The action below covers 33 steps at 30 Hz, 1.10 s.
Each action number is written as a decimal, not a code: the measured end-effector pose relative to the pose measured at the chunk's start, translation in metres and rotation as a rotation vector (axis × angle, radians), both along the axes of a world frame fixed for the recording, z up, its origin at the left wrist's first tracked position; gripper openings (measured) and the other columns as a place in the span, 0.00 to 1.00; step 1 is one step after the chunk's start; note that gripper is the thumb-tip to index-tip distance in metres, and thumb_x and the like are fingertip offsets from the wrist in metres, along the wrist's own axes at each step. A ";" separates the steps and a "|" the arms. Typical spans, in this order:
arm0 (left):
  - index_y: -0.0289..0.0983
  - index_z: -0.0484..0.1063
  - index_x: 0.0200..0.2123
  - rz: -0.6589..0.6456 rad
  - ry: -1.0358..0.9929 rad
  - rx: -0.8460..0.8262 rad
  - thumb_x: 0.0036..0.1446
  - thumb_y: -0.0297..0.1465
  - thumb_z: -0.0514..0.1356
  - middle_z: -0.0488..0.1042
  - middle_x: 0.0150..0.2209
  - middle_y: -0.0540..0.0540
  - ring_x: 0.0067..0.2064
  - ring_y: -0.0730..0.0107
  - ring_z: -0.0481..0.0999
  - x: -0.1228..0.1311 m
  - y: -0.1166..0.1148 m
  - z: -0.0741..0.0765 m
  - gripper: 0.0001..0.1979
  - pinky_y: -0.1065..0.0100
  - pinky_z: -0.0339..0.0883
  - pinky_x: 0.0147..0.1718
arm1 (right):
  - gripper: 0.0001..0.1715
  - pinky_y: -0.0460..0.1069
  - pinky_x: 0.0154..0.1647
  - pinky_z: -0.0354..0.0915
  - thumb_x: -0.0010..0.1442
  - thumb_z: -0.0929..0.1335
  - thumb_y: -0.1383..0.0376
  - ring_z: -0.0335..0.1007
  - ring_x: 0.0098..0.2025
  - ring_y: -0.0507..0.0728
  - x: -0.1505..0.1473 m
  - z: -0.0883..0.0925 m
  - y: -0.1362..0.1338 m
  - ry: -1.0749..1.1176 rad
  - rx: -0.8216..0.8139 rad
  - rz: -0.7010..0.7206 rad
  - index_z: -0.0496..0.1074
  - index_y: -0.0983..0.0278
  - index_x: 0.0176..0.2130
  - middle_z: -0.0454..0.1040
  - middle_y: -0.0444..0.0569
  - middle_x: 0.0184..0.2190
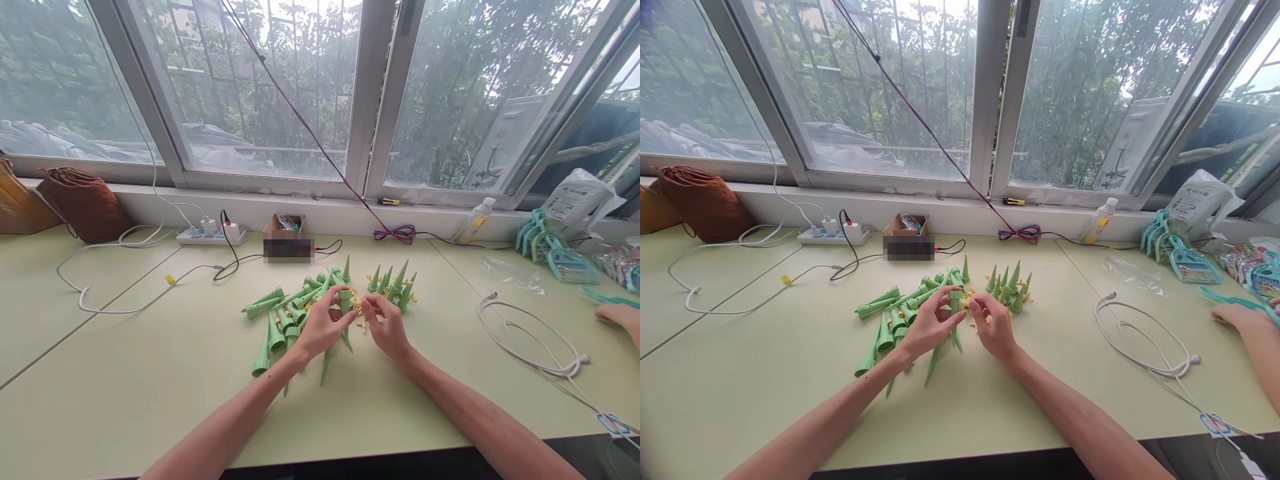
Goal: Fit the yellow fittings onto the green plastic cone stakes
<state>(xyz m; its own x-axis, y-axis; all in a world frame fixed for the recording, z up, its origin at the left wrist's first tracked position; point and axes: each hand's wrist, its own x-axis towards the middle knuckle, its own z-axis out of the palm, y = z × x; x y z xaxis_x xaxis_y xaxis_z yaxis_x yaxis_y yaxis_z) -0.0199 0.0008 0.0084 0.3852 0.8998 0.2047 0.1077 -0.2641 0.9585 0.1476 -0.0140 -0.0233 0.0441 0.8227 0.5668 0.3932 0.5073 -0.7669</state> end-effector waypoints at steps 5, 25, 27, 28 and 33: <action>0.40 0.64 0.53 0.009 -0.016 -0.015 0.58 0.41 0.63 0.62 0.31 0.54 0.20 0.84 0.58 0.000 0.000 0.000 0.23 0.77 0.48 0.17 | 0.13 0.48 0.32 0.72 0.68 0.63 0.58 0.73 0.32 0.54 0.000 0.003 -0.002 0.018 -0.008 -0.018 0.72 0.63 0.43 0.76 0.49 0.36; 0.39 0.64 0.54 0.023 0.001 0.022 0.58 0.44 0.62 0.61 0.30 0.54 0.20 0.83 0.57 0.000 0.001 -0.002 0.24 0.77 0.47 0.17 | 0.13 0.49 0.34 0.74 0.68 0.64 0.56 0.75 0.36 0.56 -0.001 0.002 -0.003 0.012 -0.060 0.044 0.70 0.62 0.45 0.76 0.49 0.35; 0.39 0.64 0.54 0.021 -0.001 0.024 0.58 0.44 0.62 0.61 0.30 0.53 0.20 0.83 0.58 0.000 0.002 -0.003 0.25 0.77 0.47 0.17 | 0.12 0.50 0.35 0.74 0.68 0.64 0.57 0.75 0.36 0.56 -0.001 0.001 -0.003 0.012 -0.064 0.058 0.69 0.62 0.45 0.76 0.50 0.36; 0.39 0.64 0.54 0.021 0.004 0.024 0.58 0.44 0.62 0.61 0.30 0.54 0.20 0.83 0.57 0.000 0.002 -0.004 0.25 0.77 0.47 0.17 | 0.12 0.50 0.34 0.74 0.68 0.64 0.57 0.75 0.36 0.56 -0.001 0.001 -0.003 0.012 -0.066 0.066 0.69 0.62 0.45 0.76 0.50 0.37; 0.39 0.63 0.55 0.027 0.038 0.032 0.58 0.42 0.61 0.61 0.29 0.54 0.19 0.83 0.55 0.000 0.002 -0.005 0.24 0.76 0.46 0.18 | 0.15 0.49 0.33 0.73 0.69 0.63 0.55 0.72 0.33 0.55 -0.001 0.000 -0.001 0.000 -0.076 0.071 0.70 0.62 0.42 0.74 0.49 0.33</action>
<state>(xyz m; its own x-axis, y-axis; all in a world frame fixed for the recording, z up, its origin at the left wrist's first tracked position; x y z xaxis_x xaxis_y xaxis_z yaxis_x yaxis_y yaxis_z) -0.0199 0.0027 0.0039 0.3690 0.9032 0.2192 0.1518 -0.2912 0.9445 0.1465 -0.0152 -0.0229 -0.0163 0.8642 0.5028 0.3582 0.4746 -0.8040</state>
